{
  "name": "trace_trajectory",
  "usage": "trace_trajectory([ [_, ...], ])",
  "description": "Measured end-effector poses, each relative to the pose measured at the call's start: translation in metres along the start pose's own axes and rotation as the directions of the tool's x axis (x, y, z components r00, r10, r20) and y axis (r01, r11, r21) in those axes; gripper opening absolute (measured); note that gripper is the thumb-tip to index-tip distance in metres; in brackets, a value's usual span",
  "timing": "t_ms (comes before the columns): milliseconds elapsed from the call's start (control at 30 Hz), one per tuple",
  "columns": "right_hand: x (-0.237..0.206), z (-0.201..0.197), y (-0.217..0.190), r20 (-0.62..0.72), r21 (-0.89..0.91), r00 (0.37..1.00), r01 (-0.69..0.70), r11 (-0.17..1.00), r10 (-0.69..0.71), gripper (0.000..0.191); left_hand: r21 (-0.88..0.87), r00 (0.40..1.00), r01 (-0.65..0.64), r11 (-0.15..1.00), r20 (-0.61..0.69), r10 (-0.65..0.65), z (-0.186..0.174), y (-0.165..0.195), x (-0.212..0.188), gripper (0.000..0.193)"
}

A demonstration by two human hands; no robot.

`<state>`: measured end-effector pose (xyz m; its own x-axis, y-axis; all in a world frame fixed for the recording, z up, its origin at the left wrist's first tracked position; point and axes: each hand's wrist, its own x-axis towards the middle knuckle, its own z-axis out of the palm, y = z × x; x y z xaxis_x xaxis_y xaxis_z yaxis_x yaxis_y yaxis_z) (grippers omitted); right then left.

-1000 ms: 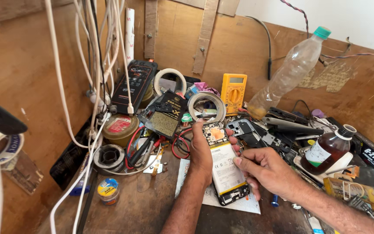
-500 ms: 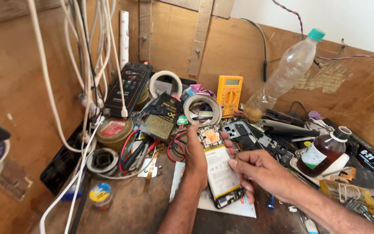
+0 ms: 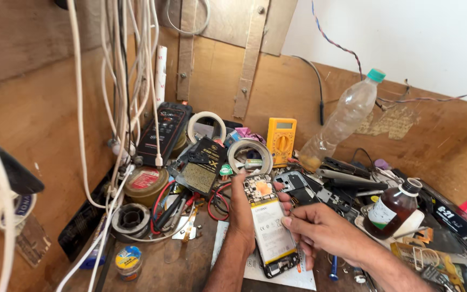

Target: The person removes the battery from a disassembled smartphone, places it on the workbench, and then reinserts the same battery into the phone chassis. The person then picks up the phone and inspects the back and sides.

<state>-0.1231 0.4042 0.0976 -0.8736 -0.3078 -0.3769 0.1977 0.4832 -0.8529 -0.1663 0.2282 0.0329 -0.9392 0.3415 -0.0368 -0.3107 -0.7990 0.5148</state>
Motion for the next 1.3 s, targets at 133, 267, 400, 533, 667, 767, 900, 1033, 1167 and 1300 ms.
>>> trace_trajectory([
  [133, -0.006, 0.006, 0.01, -0.031, 0.092, 0.999, -0.008, 0.996, 0.011, 0.04, 0.034, 0.999, 0.027, 0.999, 0.04, -0.029, -0.001, -0.003, -0.004, 0.089],
  [267, -0.008, 0.0, 0.021, -0.04, 0.152, 0.998, 0.044, 0.987, -0.038, 0.039, -0.016, 0.99, 0.079, 0.997, 0.121, -0.077, 0.003, -0.007, -0.003, 0.094],
  [400, -0.009, -0.007, 0.034, -0.085, 0.277, 0.992, 0.111, 0.954, -0.091, 0.035, -0.068, 0.985, 0.111, 0.992, 0.14, -0.1, 0.01, -0.012, 0.001, 0.102],
  [533, -0.005, -0.017, 0.047, -0.149, 0.338, 0.983, 0.152, 0.929, -0.106, 0.032, -0.056, 0.984, 0.115, 0.992, 0.142, -0.106, 0.018, -0.02, 0.011, 0.104],
  [667, -0.005, -0.031, 0.057, -0.171, 0.305, 0.978, 0.168, 0.937, -0.119, 0.036, -0.039, 0.981, 0.118, 0.992, 0.161, -0.111, 0.023, -0.029, 0.024, 0.102],
  [767, -0.008, -0.038, 0.063, -0.175, 0.352, 0.98, 0.153, 0.923, -0.096, 0.035, -0.066, 0.978, 0.132, 0.989, 0.168, -0.119, 0.028, -0.035, 0.026, 0.1],
  [900, -0.017, -0.04, 0.07, -0.204, 0.39, 0.976, 0.151, 0.908, -0.075, 0.036, -0.083, 0.975, 0.133, 0.988, 0.188, -0.116, 0.036, -0.043, 0.02, 0.097],
  [1033, -0.023, -0.042, 0.073, -0.238, 0.414, 0.967, 0.18, 0.892, -0.085, 0.033, -0.074, 0.975, 0.133, 0.988, 0.191, -0.117, 0.043, -0.047, 0.017, 0.096],
  [1167, -0.025, -0.043, 0.075, -0.256, 0.402, 0.961, 0.207, 0.892, -0.107, 0.035, -0.067, 0.971, 0.13, 0.989, 0.209, -0.114, 0.048, -0.049, 0.017, 0.095],
  [1300, -0.022, -0.043, 0.076, -0.295, 0.371, 0.948, 0.228, 0.9, -0.119, 0.037, -0.055, 0.969, 0.132, 0.99, 0.216, -0.117, 0.047, -0.049, 0.019, 0.093],
])
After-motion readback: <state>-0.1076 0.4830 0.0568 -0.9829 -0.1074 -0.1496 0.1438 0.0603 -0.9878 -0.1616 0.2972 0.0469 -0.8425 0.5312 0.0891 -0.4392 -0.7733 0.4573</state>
